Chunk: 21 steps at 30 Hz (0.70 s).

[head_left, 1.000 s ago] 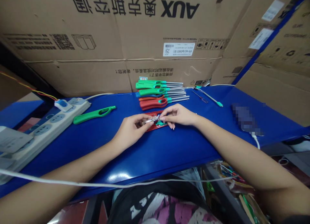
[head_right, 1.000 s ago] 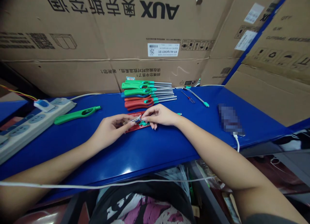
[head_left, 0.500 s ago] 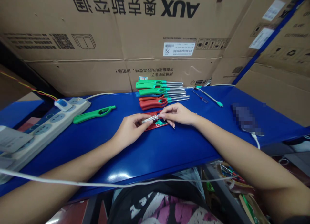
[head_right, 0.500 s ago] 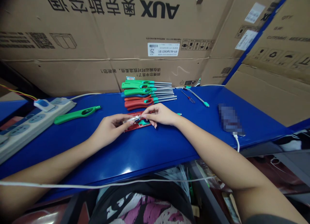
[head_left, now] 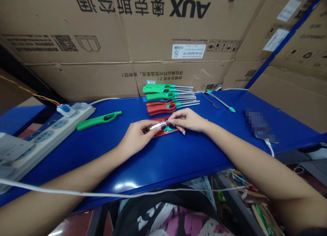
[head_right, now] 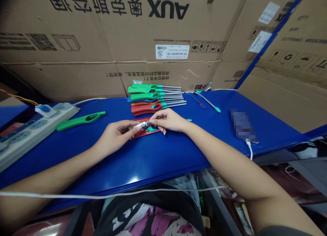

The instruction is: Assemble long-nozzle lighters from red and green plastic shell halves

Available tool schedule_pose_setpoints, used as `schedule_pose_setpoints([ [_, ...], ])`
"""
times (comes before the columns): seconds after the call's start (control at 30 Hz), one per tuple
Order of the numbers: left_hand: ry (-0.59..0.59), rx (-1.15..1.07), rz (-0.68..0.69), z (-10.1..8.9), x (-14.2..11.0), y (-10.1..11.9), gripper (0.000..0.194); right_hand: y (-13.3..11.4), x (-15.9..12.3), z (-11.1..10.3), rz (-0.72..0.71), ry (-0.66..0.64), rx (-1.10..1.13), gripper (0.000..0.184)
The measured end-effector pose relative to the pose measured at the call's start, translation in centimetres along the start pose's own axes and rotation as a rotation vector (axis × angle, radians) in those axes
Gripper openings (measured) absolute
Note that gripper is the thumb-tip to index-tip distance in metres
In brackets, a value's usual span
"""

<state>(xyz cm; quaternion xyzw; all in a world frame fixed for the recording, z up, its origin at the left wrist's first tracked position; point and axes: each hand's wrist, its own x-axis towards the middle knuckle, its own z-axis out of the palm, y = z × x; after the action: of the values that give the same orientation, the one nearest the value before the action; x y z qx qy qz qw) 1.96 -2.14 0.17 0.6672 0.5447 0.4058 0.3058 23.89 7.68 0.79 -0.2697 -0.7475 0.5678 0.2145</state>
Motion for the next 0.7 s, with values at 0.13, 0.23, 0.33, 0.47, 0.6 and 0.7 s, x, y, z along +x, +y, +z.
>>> schedule_pose_setpoints([
  [0.13,-0.003,-0.025,-0.021,0.03,-0.01,0.05,0.040,-0.05,0.06,-0.02,0.004,0.016,0.027,0.034],
  [0.23,-0.004,0.000,0.008,0.02,-0.06,0.04,0.038,-0.05,0.08,0.00,-0.002,0.012,0.030,0.034],
  [0.33,-0.008,0.009,0.030,-0.03,-0.10,-0.08,0.037,-0.12,0.03,0.04,-0.001,0.004,0.015,0.034],
  [0.47,-0.019,0.004,0.037,-0.06,-0.04,-0.25,0.037,-0.17,-0.01,0.08,-0.001,0.004,0.010,0.035],
  [0.6,-0.021,0.015,0.054,-0.04,0.01,-0.25,0.035,-0.12,-0.01,0.12,-0.002,0.007,-0.006,0.035],
  [0.7,-0.032,0.018,0.062,0.01,-0.01,-0.24,0.032,-0.11,0.01,0.17,-0.003,0.009,-0.016,0.034],
])
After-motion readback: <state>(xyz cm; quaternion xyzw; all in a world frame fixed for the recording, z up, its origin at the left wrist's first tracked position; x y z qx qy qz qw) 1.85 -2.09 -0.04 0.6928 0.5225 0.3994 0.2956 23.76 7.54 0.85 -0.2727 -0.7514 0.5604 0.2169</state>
